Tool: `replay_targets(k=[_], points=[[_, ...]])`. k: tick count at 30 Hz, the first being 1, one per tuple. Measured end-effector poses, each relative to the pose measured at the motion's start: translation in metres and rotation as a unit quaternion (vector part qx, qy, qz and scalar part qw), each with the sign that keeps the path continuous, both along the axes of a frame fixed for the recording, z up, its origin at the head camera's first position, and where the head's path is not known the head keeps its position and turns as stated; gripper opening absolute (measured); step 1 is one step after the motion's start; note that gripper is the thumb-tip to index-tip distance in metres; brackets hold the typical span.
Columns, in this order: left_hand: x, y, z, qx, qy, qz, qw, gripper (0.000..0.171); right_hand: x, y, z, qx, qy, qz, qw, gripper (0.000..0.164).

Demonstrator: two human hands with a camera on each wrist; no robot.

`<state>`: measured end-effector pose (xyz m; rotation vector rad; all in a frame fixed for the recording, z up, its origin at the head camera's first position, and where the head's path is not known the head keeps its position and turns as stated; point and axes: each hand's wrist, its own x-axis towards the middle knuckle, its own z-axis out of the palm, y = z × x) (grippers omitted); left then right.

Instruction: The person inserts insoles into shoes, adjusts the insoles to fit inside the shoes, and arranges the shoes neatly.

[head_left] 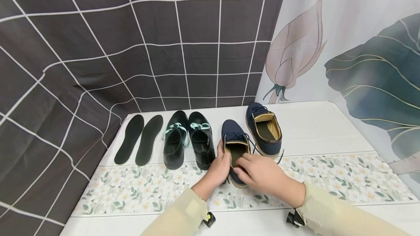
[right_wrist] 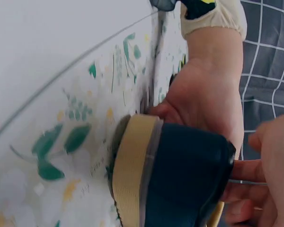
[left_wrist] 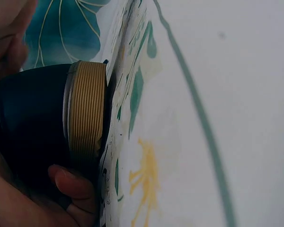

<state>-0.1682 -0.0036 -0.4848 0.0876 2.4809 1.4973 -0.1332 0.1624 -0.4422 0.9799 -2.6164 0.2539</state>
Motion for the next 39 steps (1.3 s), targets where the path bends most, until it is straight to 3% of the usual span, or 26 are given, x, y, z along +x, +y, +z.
replay_targets(k=[4, 7, 15, 26, 31, 36, 39], points=[[0.0, 0.0, 0.0, 0.002, 0.006, 0.006, 1.0, 0.058, 0.005, -0.003, -0.005, 0.027, -0.058, -0.021, 0.998, 0.041], [-0.001, 0.0, 0.0, 0.011, 0.008, 0.009, 0.9999, 0.059, 0.008, -0.006, -0.007, 0.04, -0.09, -0.025, 0.995, 0.049], [-0.003, 0.003, 0.002, 0.059, -0.012, 0.013, 0.9981, 0.064, 0.008, -0.012, -0.011, 0.0, -0.112, -0.025, 0.993, 0.027], [0.0, 0.001, 0.0, 0.12, 0.0, -0.007, 0.9927, 0.063, 0.013, -0.008, -0.025, -0.051, -0.077, -0.024, 0.995, 0.027], [0.003, 0.002, 0.006, 0.193, -0.048, 0.011, 0.9799, 0.062, 0.015, -0.004, -0.03, -0.062, -0.053, -0.02, 0.996, 0.027], [0.006, 0.0, 0.009, 0.264, -0.113, 0.055, 0.9564, 0.062, 0.018, 0.001, -0.033, -0.061, -0.045, -0.013, 0.997, 0.026], [0.008, -0.003, 0.01, 0.302, -0.129, 0.049, 0.9434, 0.062, 0.021, 0.003, -0.032, -0.062, -0.042, -0.01, 0.997, 0.025]])
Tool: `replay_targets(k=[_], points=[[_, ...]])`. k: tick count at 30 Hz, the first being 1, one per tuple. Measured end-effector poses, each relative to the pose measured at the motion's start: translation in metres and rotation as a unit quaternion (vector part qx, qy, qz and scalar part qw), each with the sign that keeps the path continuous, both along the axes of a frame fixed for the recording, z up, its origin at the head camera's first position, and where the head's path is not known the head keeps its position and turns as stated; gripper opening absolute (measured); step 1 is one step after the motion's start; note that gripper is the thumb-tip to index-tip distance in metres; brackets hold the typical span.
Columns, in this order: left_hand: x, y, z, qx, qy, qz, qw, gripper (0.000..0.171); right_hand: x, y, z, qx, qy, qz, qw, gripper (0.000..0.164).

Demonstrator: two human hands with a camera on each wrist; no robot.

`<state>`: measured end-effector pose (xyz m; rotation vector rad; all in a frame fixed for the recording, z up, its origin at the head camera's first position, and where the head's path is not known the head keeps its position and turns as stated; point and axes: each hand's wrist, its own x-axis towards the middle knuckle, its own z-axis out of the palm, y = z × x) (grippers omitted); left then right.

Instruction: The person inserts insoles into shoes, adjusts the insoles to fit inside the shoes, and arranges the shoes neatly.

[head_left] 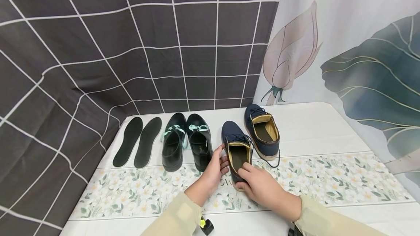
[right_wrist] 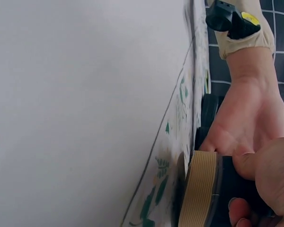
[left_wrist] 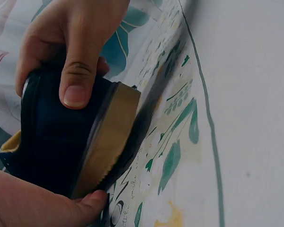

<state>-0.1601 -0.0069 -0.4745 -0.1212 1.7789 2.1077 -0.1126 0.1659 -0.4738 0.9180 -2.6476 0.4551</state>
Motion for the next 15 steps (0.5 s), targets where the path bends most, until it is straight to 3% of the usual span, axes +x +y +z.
replay_targets(k=[6, 15], points=[[0.002, -0.007, -0.002, 0.072, -0.012, -0.042, 0.9964, 0.058, 0.003, 0.005, 0.009, -0.005, 0.007, 0.006, 1.0, 0.026], [0.009, -0.015, 0.003, 0.164, -0.002, -0.092, 0.9822, 0.057, 0.01, 0.015, 0.024, 0.0, 0.024, 0.026, 0.999, 0.028]])
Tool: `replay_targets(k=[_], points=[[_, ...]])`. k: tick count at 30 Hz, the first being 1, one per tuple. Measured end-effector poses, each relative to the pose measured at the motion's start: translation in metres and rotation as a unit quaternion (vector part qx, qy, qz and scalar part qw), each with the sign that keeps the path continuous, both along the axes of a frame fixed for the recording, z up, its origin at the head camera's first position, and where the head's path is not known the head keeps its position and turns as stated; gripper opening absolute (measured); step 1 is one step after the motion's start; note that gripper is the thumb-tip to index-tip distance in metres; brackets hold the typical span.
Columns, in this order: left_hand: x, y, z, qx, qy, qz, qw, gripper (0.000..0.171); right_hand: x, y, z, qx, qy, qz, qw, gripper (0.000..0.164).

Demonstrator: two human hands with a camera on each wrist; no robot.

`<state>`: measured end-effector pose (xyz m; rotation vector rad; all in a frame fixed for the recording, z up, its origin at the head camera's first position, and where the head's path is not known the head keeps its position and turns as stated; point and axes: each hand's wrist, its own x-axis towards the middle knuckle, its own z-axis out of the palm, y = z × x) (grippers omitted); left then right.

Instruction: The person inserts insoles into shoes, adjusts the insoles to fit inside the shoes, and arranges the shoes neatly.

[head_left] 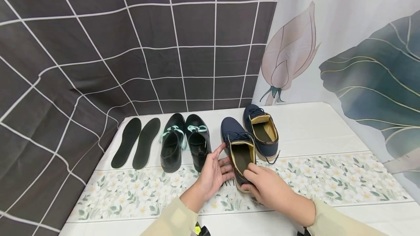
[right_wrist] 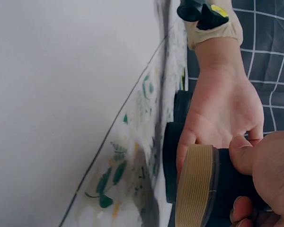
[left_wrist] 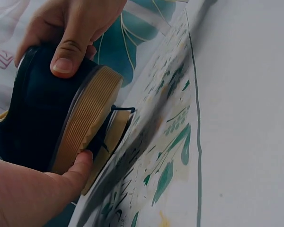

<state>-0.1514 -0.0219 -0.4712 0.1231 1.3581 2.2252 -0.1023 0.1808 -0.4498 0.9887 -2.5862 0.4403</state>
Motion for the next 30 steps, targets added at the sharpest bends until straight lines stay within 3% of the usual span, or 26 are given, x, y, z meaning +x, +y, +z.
replay_targets(k=[16, 26, 30], points=[[0.016, 0.002, 0.029, 0.043, 0.06, -0.05, 0.9959, 0.056, 0.014, 0.019, 0.03, -0.032, 0.055, 0.029, 0.998, 0.028], [0.017, 0.015, 0.052, 0.022, 0.127, -0.082, 0.9883, 0.059, 0.018, 0.038, 0.048, -0.045, 0.082, 0.031, 0.995, 0.015], [0.016, 0.021, 0.061, 0.032, 0.14, -0.095, 0.9851, 0.06, 0.021, 0.046, 0.057, -0.055, 0.092, 0.021, 0.994, 0.025]])
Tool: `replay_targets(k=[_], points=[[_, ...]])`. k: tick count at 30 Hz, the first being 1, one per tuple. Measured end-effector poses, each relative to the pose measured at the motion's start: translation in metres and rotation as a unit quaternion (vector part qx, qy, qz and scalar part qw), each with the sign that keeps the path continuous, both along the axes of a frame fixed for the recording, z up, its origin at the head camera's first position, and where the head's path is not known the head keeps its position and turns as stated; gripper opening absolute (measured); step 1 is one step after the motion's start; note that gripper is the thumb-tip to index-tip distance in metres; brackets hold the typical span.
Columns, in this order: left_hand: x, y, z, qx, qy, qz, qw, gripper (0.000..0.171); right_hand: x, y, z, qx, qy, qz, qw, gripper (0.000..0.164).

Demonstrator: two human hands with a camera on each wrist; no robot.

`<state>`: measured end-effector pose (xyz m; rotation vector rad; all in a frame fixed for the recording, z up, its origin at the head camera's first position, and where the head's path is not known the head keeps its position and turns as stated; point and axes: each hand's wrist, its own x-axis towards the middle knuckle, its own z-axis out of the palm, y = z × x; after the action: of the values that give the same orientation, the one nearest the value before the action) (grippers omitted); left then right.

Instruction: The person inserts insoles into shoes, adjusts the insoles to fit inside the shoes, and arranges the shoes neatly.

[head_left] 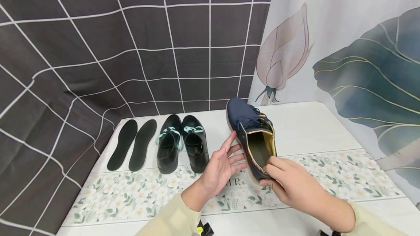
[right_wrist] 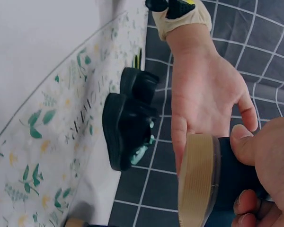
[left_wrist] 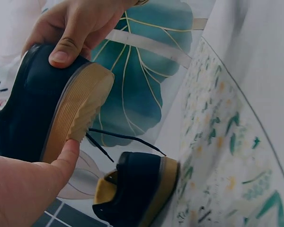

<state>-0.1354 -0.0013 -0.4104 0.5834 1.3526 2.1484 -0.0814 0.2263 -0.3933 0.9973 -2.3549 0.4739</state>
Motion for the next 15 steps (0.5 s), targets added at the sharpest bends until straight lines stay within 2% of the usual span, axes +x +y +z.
replay_targets(k=[4, 9, 11, 15], points=[[-0.003, 0.005, 0.006, 0.017, 0.031, -0.021, 0.9991, 0.065, 0.001, 0.005, 0.007, -0.01, 0.02, -0.015, 1.0, 0.039], [-0.005, 0.008, 0.012, 0.02, 0.09, -0.048, 0.9946, 0.078, 0.002, 0.011, 0.012, -0.035, 0.055, -0.018, 0.998, 0.042], [-0.005, 0.008, 0.016, 0.018, 0.112, -0.052, 0.9922, 0.08, 0.001, 0.014, 0.014, -0.048, 0.075, -0.016, 0.996, 0.043], [-0.002, 0.009, 0.022, 0.01, 0.131, -0.044, 0.9904, 0.074, -0.001, 0.019, 0.018, -0.067, 0.112, -0.009, 0.991, 0.045]])
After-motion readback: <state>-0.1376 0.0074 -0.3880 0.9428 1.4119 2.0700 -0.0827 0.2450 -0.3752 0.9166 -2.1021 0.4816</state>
